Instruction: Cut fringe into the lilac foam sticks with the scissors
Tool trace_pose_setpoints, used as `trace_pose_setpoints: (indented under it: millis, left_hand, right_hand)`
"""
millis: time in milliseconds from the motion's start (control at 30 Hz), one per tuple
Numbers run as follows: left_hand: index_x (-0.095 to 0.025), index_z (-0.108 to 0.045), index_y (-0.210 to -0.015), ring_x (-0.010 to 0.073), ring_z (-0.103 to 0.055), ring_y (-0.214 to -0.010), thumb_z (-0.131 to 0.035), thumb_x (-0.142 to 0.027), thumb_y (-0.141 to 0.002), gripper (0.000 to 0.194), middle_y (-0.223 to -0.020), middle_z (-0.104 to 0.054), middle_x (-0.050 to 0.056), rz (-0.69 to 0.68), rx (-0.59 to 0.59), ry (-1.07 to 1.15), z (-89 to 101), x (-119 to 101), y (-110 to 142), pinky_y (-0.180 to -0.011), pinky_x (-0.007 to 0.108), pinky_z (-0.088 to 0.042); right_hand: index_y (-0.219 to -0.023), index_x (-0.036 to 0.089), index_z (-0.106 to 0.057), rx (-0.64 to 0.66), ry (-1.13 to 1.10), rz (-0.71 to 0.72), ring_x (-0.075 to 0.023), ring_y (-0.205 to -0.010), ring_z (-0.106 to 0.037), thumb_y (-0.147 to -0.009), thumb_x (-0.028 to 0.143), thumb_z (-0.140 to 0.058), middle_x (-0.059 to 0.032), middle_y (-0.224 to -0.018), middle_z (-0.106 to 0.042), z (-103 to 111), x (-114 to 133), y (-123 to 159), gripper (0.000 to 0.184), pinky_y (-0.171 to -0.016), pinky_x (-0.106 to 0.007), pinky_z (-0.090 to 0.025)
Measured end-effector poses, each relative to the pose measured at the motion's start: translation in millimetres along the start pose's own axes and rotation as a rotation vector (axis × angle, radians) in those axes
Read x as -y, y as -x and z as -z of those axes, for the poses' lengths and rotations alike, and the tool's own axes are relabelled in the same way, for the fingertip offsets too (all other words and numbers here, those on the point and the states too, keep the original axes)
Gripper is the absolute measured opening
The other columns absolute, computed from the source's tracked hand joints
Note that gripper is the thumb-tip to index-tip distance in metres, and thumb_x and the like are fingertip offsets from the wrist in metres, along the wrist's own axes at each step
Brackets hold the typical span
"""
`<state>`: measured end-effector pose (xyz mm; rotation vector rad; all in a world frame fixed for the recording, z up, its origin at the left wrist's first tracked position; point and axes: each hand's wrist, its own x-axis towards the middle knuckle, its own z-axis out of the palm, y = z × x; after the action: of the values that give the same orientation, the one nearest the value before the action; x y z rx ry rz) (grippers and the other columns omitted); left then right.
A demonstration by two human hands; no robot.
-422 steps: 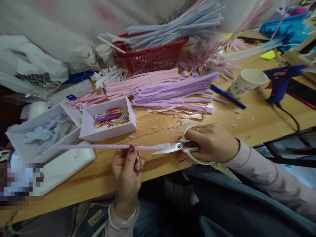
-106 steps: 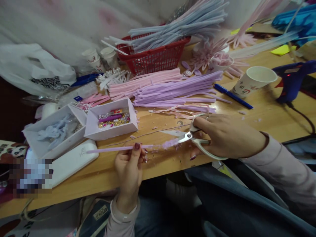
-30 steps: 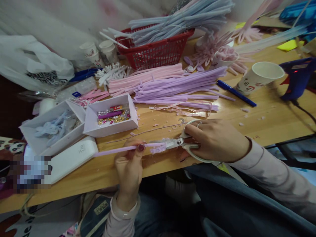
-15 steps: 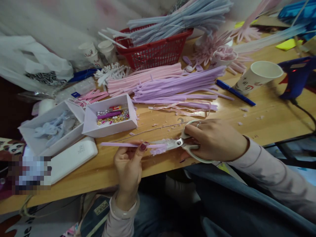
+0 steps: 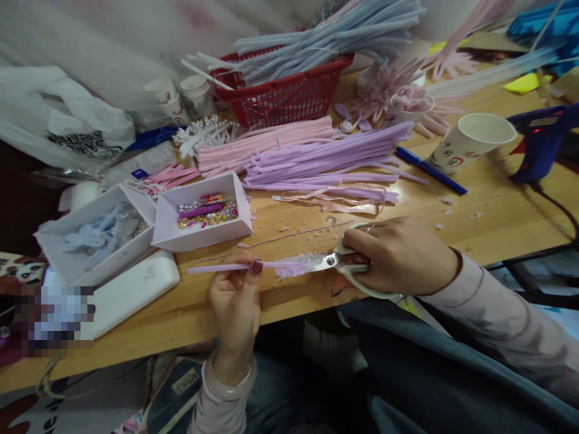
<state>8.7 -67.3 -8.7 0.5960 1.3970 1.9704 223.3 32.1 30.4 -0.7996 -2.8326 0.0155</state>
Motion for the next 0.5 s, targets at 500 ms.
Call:
trace_pose_setpoints:
  millis: [500]
  left_hand:
    - [-0.018, -0.071, -0.069, 0.0069, -0.062, -0.062, -0.092, -0.035, -0.053, 0.031, -0.069, -0.069, -0.002, 0.062, -0.039, 0.037, 0.7, 3.1, -0.4, -0.066, 0.019, -0.052]
  right_hand:
    - [-0.070, 0.021, -0.053, 0.051, -0.028, -0.035, -0.0156, -0.049, -0.054, -0.083, 0.039, -0.053, -0.0010, -0.054, -0.057, -0.1, -4.4, 5.1, 0.022, -0.051, -0.028, -0.025]
